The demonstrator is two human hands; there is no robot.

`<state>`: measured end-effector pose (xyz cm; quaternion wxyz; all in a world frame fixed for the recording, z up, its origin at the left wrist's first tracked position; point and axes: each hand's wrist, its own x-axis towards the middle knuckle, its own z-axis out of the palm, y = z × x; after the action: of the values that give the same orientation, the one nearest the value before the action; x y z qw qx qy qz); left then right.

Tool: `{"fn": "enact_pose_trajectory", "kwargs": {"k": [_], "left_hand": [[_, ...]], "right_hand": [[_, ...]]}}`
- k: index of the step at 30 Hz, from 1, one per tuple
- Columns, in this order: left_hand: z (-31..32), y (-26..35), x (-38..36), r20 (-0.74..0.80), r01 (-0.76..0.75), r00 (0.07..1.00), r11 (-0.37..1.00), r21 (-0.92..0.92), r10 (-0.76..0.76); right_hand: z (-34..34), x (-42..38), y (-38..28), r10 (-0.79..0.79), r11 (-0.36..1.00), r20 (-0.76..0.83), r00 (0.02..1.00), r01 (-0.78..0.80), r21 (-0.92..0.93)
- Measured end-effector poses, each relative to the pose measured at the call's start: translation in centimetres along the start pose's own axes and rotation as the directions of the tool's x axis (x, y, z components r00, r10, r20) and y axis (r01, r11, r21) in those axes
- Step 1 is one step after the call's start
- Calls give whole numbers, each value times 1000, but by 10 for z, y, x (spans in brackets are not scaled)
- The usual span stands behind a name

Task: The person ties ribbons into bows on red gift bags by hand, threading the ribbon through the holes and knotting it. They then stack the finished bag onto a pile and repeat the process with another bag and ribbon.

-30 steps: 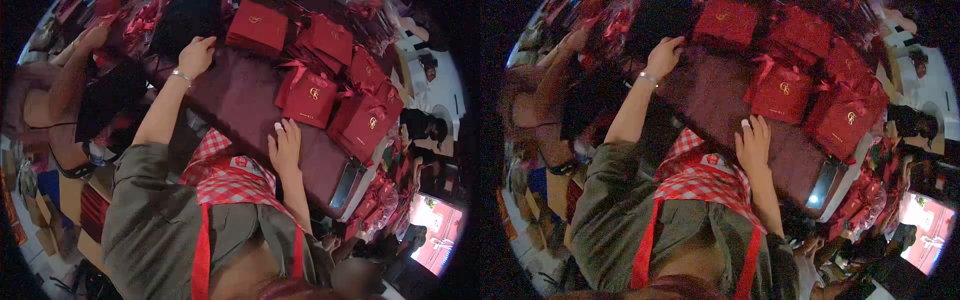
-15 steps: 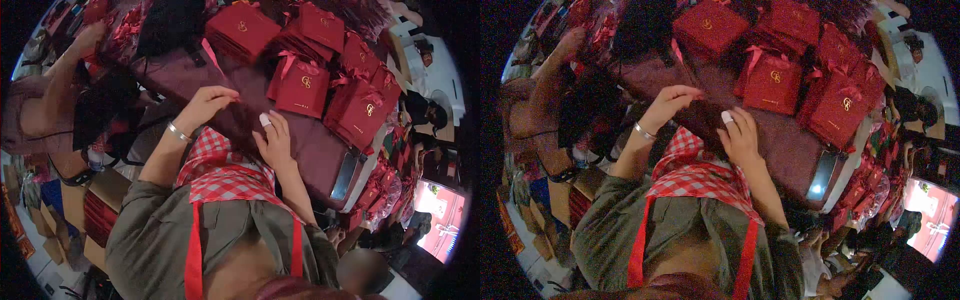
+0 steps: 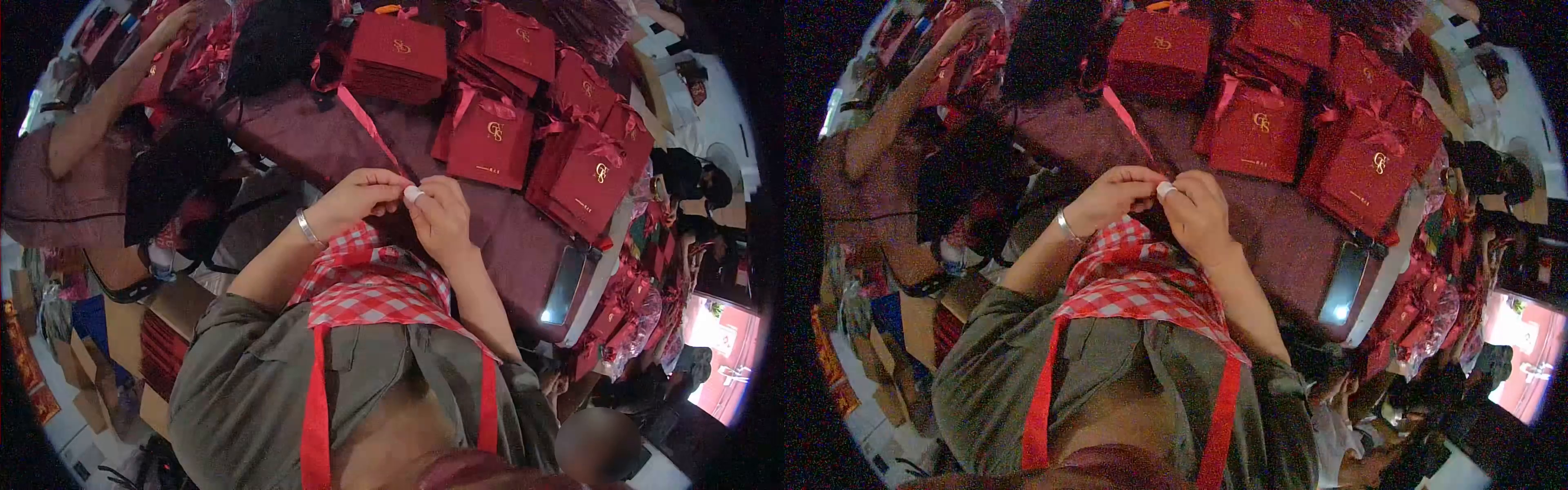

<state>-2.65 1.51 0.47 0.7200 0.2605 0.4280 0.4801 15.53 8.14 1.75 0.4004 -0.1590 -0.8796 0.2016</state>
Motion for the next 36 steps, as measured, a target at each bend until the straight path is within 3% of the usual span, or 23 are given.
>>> {"fn": "enact_pose_trajectory", "kwargs": {"k": [3,5,6,8,10,11,13,15,17,19,23,25,27,28,29,30,31,32,33,35,36], "left_hand": [[7,8,-6,8,-7,1000,999,-38,8],[20,16,-15,-75,-85,993,993,77,91],[17,15,-17,-78,-84,993,993,77,90],[7,13,-21,-11,-87,996,964,252,93],[5,13,-30,23,-87,996,962,258,84],[6,14,-35,59,-85,996,961,265,71],[2,13,-40,127,-84,990,976,201,59],[-6,3,-39,215,18,976,973,-231,33],[-4,2,-39,226,13,973,965,-264,49],[7,4,-41,138,60,990,951,-304,-19],[-3,-5,-38,164,98,986,931,-351,-42],[-5,-5,-38,196,61,981,951,-303,-1],[-14,14,-44,63,3,998,987,163,-14],[-13,28,-45,-21,-63,997,970,233,70],[-12,47,-43,-115,-84,983,910,405,142],[-18,52,-33,-146,-183,930,768,614,338],[-25,58,-22,-123,-235,843,565,791,523],[-20,73,-13,-50,-202,797,343,917,602],[-13,87,-1,45,-147,752,101,984,658],[-15,96,36,329,-64,514,-346,936,792],[-17,100,53,321,25,564,-405,914,760]], "right_hand": [[6,1,-3,50,998,-38,998,-49,30],[8,-1,-4,110,993,-81,991,-106,55],[7,-1,-4,136,989,-57,989,-132,72],[0,1,-4,171,985,61,983,-172,23],[-9,7,-14,146,989,163,976,-150,12],[-9,7,-19,187,971,235,954,-215,102],[-1,6,-22,31,985,267,963,-74,155],[5,5,-24,-24,988,282,959,-20,151],[11,1,-23,-5,964,180,984,-43,263],[8,3,-22,-35,966,168,985,-10,259],[6,5,-24,-40,966,164,986,-4,258],[10,0,-22,-26,971,162,986,-13,237],[10,-1,-22,-12,976,158,987,-23,216],[9,-1,-24,-7,978,143,990,-23,208],[9,-1,-26,-3,979,129,992,-24,201],[11,-2,-27,0,979,125,992,-25,201],[14,-2,-29,-41,983,125,991,18,184],[17,0,-32,-82,984,124,989,62,164],[17,4,-39,-61,982,182,981,26,186],[25,4,-46,-105,970,168,980,64,235],[27,2,-49,-93,971,176,980,51,232]]}}
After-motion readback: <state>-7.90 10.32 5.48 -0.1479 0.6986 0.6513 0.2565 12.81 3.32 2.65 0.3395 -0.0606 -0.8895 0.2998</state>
